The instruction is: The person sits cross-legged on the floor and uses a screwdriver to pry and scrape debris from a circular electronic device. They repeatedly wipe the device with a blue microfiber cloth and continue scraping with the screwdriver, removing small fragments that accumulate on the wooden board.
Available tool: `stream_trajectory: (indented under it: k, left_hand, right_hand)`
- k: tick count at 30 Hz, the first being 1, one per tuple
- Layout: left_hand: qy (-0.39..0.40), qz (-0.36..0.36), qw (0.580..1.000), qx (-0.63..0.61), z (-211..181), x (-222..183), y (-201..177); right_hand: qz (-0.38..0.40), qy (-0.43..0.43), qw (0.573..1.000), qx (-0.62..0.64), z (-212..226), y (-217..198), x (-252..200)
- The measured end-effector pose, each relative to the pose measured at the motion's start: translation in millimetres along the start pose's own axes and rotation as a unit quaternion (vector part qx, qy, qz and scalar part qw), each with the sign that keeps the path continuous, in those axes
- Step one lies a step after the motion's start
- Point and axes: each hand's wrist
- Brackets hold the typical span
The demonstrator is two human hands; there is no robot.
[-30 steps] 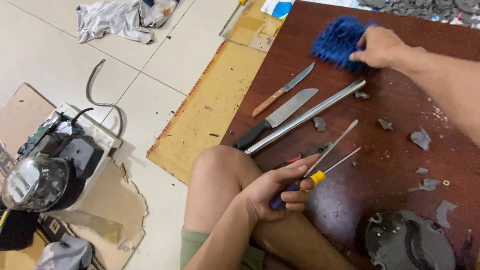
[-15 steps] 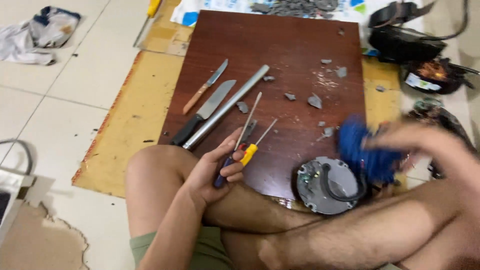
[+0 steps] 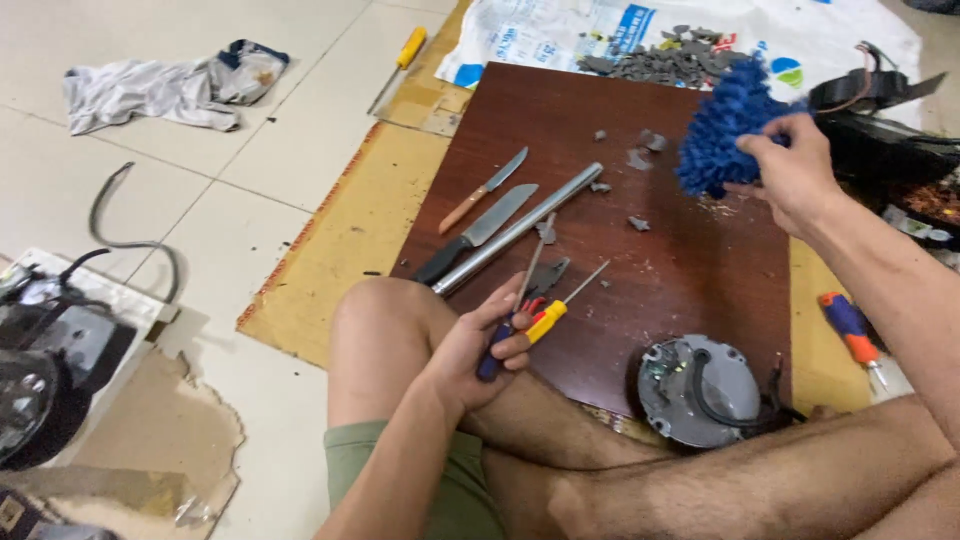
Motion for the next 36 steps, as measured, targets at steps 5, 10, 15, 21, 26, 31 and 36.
stream_trajectory:
  k: [5,10,15,21,26,31,36]
  left_hand:
    - [-0.006,-0.017,1.000,-0.006,-0.4,14.5,1.8]
    - [-0.004,-0.023,1.000,0.002,-4.3,15.5,8.4]
    - [0.011,-0.001,1.000,-0.025,1.2,7.1,8.0]
    - [-0.010,-0.019,0.999,-0.042,-0.7,10.5,5.9]
    - [0.001,-0.002,0.999,-0.040,-5.1,12.4,5.6]
    - [-0.008,0.005,0.998,-0.062,-3.3,6.8,5.0]
    - [-0.009,-0.017,0.998,-0.060,-7.4,12.0,7.3]
  right_hand:
    - [0.225,-0.127,0.882,-0.395,26.8,35.7,-72.0]
    - [0.452,-0.066,0.724,-0.517,-18.6,102.6,-131.6]
    - [0.142,-0.060,0.772,-0.617,-36.0,96.8,-82.2]
    - [0.032,-0.329,0.822,-0.464,-2.1,105.4,-57.2]
    - [0.291,-0.413,0.702,-0.501,-29.5,172.0,-76.3]
    - [0.285,-0.161,0.607,-0.724,-34.0,177.3,-24.9]
    - [0.114,-0.163,0.729,-0.655,-3.8,106.6,25.4]
Point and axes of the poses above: each hand's wrist, its own x-axis towards the middle knuckle, its own y-axis out of the palm, z = x × y, and after that the axes turned 6 degrees about z, right-handed
